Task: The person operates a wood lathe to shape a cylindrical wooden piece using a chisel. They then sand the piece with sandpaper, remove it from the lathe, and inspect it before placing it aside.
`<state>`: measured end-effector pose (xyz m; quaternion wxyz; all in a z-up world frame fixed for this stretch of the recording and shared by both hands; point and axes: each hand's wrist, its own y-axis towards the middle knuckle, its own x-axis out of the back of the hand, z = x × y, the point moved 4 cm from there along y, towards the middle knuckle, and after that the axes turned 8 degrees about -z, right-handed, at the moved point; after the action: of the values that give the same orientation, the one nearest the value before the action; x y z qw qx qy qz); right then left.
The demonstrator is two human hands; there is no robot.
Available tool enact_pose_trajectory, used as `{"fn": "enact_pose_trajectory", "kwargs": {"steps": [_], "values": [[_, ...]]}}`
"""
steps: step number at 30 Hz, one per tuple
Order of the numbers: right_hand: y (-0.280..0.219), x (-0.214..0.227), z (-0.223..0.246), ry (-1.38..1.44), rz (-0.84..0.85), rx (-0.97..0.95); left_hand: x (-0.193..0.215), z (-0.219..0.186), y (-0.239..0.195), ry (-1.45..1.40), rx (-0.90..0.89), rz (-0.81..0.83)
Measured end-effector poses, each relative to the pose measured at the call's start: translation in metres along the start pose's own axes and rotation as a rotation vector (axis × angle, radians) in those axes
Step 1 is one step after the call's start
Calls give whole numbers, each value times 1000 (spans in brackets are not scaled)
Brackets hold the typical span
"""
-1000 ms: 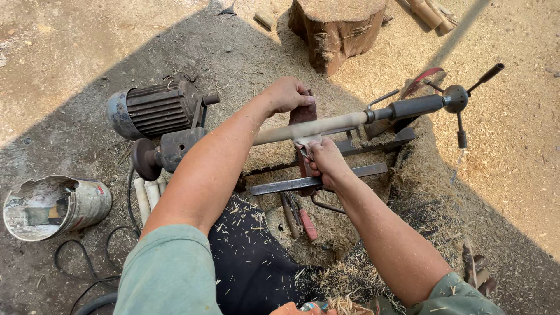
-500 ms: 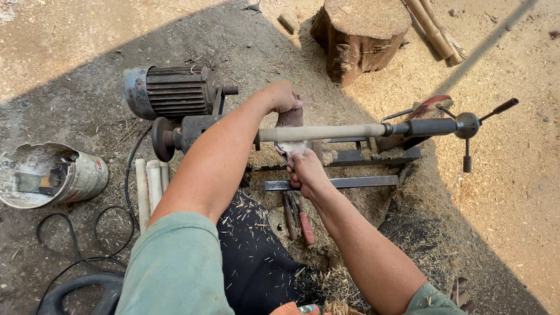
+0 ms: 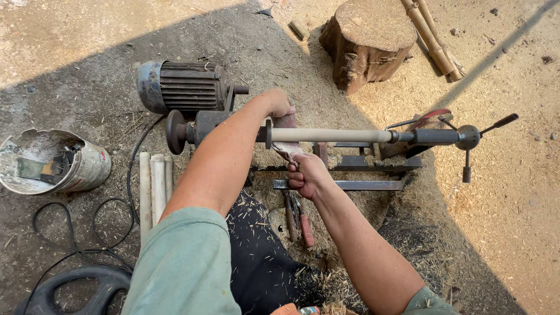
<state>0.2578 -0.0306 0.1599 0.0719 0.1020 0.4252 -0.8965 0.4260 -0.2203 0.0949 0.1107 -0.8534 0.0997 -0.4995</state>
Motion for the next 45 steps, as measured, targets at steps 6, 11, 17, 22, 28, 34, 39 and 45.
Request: {"fn": "enact_pose_trajectory", "kwargs": {"steps": [6, 11, 17, 22, 28, 34, 39, 45], "values": [[-38, 3, -6, -29, 42, 11, -8, -12, -16, 113, -19, 124], [-50, 5, 1, -47, 49, -29, -9, -5, -23, 30, 19, 139], [-20, 19, -5, 167, 160, -220, 4, 2, -31, 78, -2, 53], [-13, 28, -5, 356, 320, -359, 17, -13, -52, 74, 198, 96], [-27, 20, -7, 397, 368, -365, 20, -17, -53, 95, 204, 126], [-24, 14, 6, -322, 23, 38, 18, 4, -32, -30, 18, 62], [-32, 14, 2, -222, 33, 22, 13, 11, -34, -187, 78, 55], [-37, 11, -4, -147, 58, 52, 15, 6, -31, -59, 37, 62]]}}
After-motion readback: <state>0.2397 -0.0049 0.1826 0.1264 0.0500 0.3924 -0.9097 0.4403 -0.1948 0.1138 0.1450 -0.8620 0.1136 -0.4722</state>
